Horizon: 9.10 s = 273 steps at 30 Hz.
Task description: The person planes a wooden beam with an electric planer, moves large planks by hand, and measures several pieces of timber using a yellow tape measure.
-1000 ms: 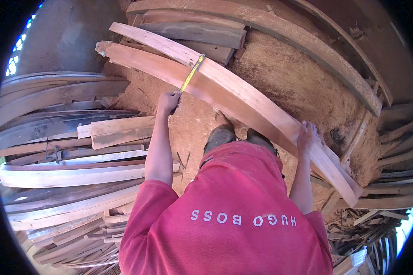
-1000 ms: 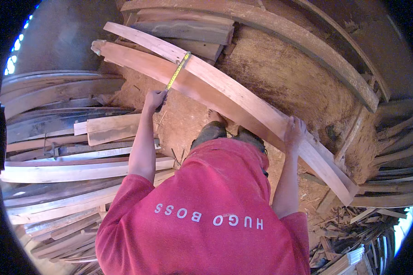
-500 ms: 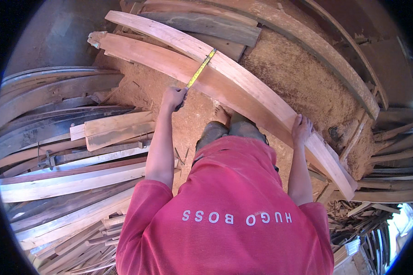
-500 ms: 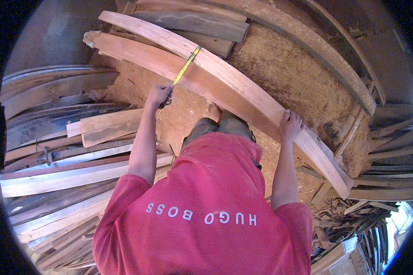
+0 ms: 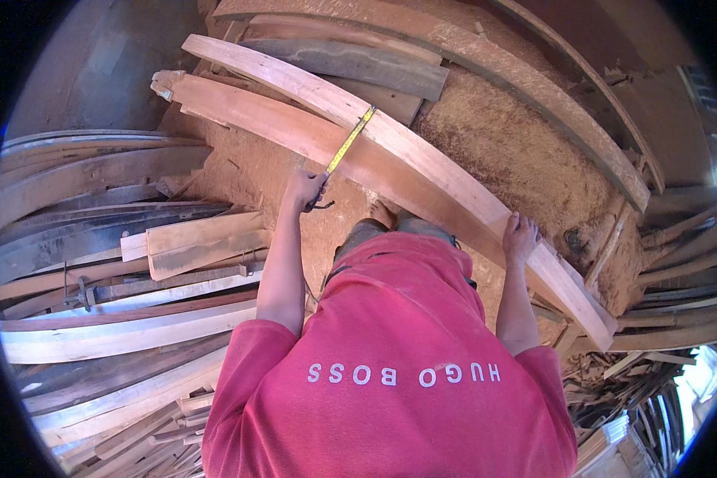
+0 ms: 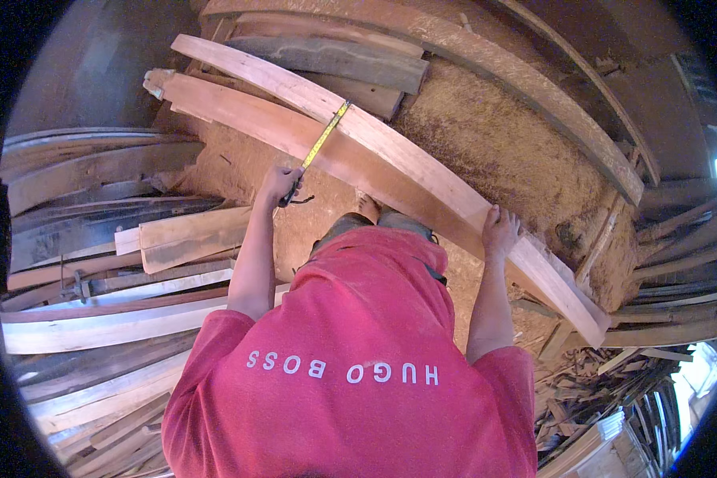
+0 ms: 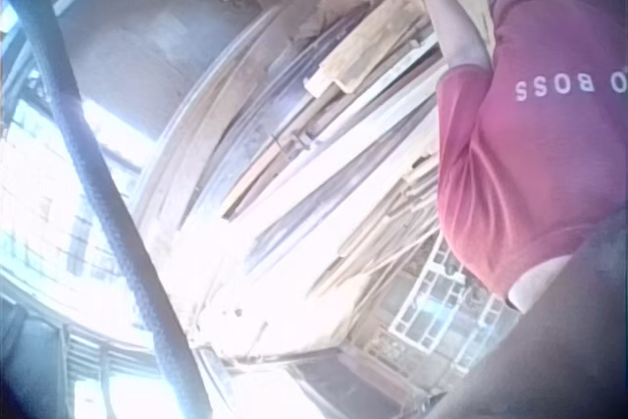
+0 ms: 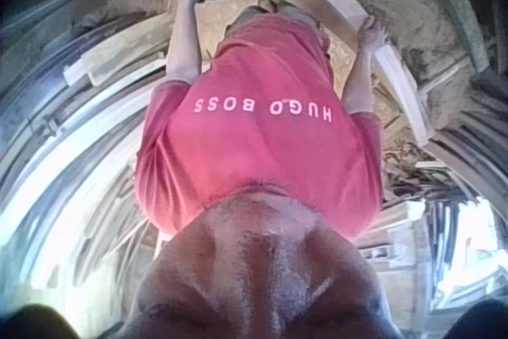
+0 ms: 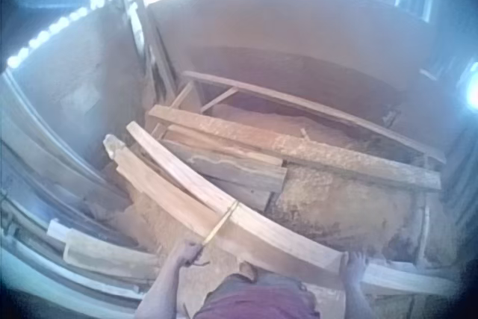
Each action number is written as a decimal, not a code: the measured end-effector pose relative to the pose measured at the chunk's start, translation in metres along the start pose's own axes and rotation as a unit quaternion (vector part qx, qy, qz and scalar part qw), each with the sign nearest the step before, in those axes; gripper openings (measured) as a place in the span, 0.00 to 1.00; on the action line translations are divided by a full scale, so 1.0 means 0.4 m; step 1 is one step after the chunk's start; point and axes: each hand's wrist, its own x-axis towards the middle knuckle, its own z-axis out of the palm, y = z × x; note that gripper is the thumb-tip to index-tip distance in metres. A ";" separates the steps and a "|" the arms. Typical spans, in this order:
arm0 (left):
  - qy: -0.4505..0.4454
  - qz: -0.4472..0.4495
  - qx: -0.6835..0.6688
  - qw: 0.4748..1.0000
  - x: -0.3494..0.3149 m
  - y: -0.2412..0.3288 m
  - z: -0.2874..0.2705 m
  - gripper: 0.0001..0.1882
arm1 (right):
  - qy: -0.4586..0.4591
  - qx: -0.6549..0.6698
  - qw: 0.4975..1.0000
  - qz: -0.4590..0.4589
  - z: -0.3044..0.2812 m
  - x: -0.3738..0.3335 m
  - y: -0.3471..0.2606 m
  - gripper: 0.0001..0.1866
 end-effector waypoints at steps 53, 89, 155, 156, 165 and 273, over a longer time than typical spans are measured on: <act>0.243 -0.122 -0.035 0.962 -0.349 -0.502 0.152 0.23 | -0.179 -0.038 0.928 -0.324 -0.013 -0.125 -0.424 0.63; 0.337 -0.039 -0.513 0.788 -0.469 -0.481 -0.193 0.10 | -0.566 0.223 0.561 -0.562 -0.048 -0.599 -1.259 0.28; 0.770 0.034 -0.352 0.531 -1.500 -1.473 -1.070 0.34 | -0.607 0.144 0.481 -0.616 0.060 -1.482 -2.087 0.16; 0.768 0.043 -0.354 0.532 -1.476 -1.487 -1.059 0.34 | -0.601 0.182 0.439 -0.643 0.089 -1.510 -2.075 0.17; 0.802 -0.046 -0.282 0.524 -1.519 -1.529 -1.068 0.26 | -0.407 0.128 0.230 -0.875 -0.329 -1.798 -2.094 0.27; 0.869 -0.333 -0.049 0.362 -1.383 -1.603 -0.999 0.75 | -0.406 0.213 0.322 -0.828 -0.259 -1.796 -2.009 0.15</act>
